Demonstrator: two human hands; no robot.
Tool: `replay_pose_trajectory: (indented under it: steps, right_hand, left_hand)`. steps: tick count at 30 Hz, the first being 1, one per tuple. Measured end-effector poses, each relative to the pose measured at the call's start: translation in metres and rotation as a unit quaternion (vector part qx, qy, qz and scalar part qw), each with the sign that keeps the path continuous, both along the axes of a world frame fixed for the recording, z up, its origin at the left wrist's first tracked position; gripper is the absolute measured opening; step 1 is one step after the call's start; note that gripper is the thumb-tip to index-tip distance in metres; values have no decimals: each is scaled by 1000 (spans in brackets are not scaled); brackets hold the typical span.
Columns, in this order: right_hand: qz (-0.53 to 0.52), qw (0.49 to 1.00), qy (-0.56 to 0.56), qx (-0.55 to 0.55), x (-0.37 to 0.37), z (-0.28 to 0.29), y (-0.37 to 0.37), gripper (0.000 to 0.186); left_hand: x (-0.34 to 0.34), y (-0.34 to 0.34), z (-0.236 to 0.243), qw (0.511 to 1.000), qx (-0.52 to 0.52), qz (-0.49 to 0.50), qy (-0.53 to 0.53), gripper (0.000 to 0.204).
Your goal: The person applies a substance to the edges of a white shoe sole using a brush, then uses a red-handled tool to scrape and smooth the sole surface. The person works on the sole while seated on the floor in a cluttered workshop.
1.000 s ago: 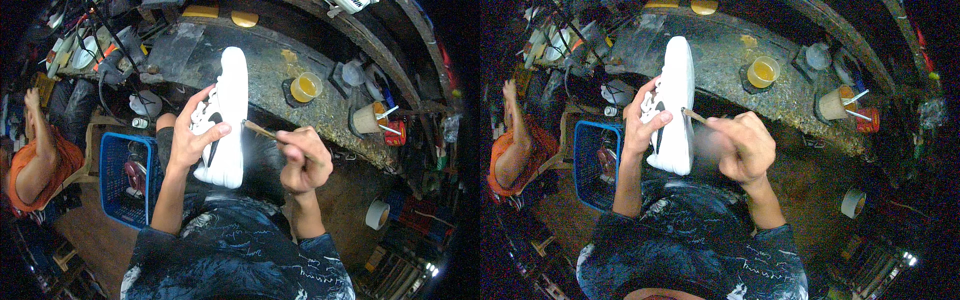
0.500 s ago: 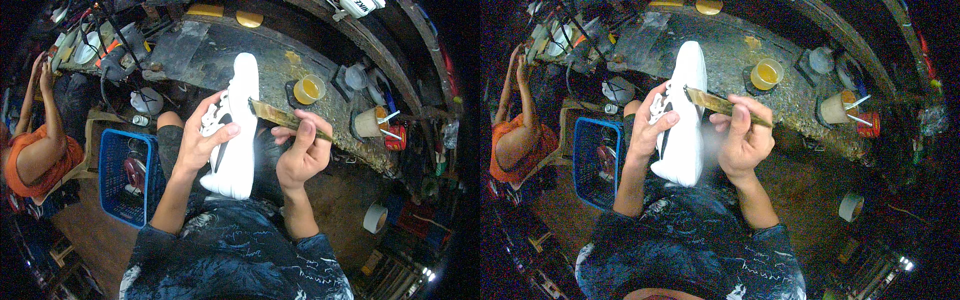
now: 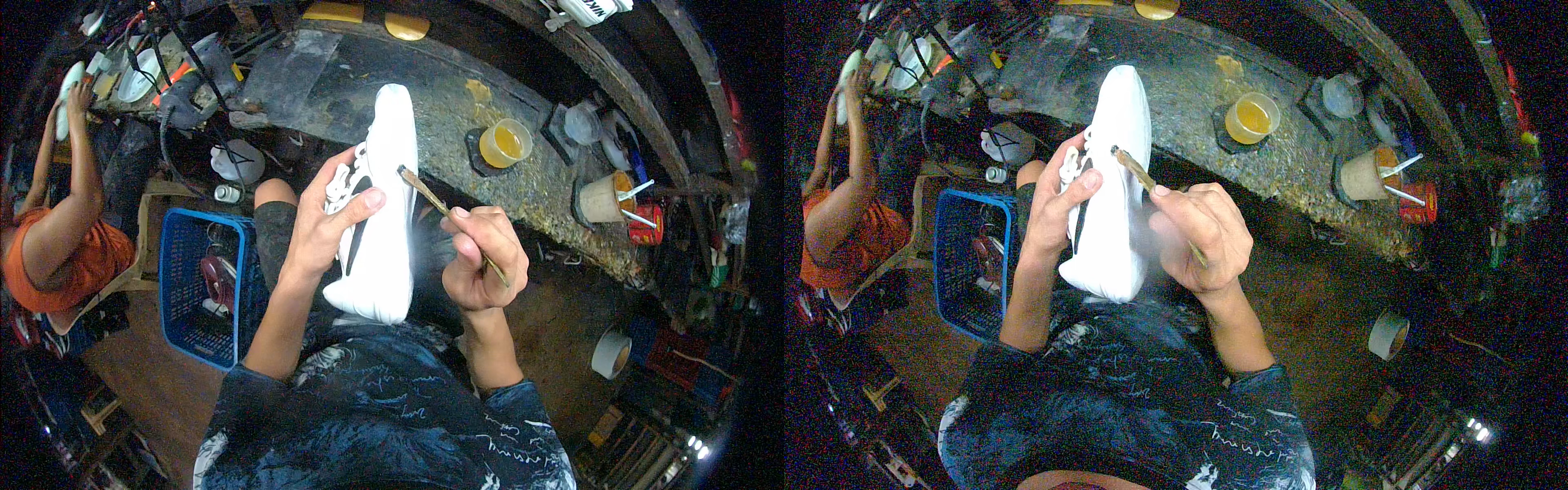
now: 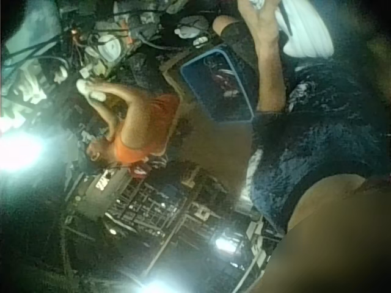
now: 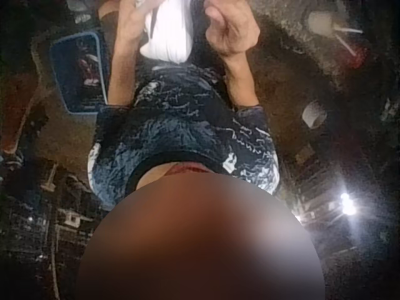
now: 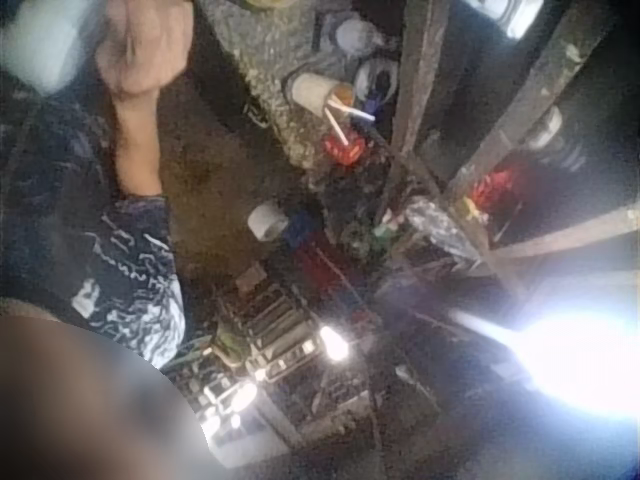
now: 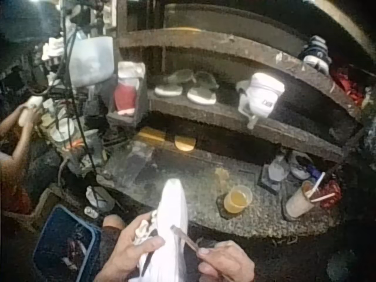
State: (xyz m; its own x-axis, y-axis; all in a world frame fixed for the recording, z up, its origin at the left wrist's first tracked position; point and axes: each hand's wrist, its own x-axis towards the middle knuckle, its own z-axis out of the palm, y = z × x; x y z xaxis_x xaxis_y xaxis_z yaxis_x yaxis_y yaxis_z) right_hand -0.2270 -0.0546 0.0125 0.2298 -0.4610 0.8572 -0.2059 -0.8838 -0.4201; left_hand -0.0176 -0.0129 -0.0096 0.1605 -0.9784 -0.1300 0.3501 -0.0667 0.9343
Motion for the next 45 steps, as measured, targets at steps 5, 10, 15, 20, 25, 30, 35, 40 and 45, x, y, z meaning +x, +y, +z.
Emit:
replay_pose_trajectory:
  steps: [5, 10, 15, 20, 25, 30, 35, 40, 45]
  right_hand:
    - [-5, 1000, 17, 9, -4, 2, 1, 49]
    - [2, 1000, 12, 20, -7, 1, 3, 48]
    - [4, 1000, 2, 30, -8, -2, 5, 46]
    - [0, 999, -8, 37, -8, -5, 6, 44]
    - [3, 999, -24, 36, -8, -9, 8, 44]
    - [14, 997, -35, 63, -10, -13, 12, 37]
    - [14, 993, -55, 100, -13, -13, 16, 27]
    - [29, 994, -56, 91, -12, -11, 15, 31]
    - [35, 995, -60, 69, -9, -10, 11, 29]
  left_hand:
    - [-1, -1, -2, 1000, -3, 9, -2, 78]
    - [-2, -2, -3, 1000, 0, 11, 10, 78]
    - [-2, -4, -6, 1000, 1, 9, 29, 78]
    - [-1, -4, -10, 999, 6, 0, 50, 80]
    - [0, -3, -11, 997, 23, -4, 73, 83]
    - [3, -4, -15, 995, 26, -12, 94, 81]
    - [3, -5, -20, 988, 25, -30, 150, 78]
    - [3, -3, -18, 985, 36, -52, 161, 71]
    - [3, -1, -17, 981, 43, -65, 180, 66]
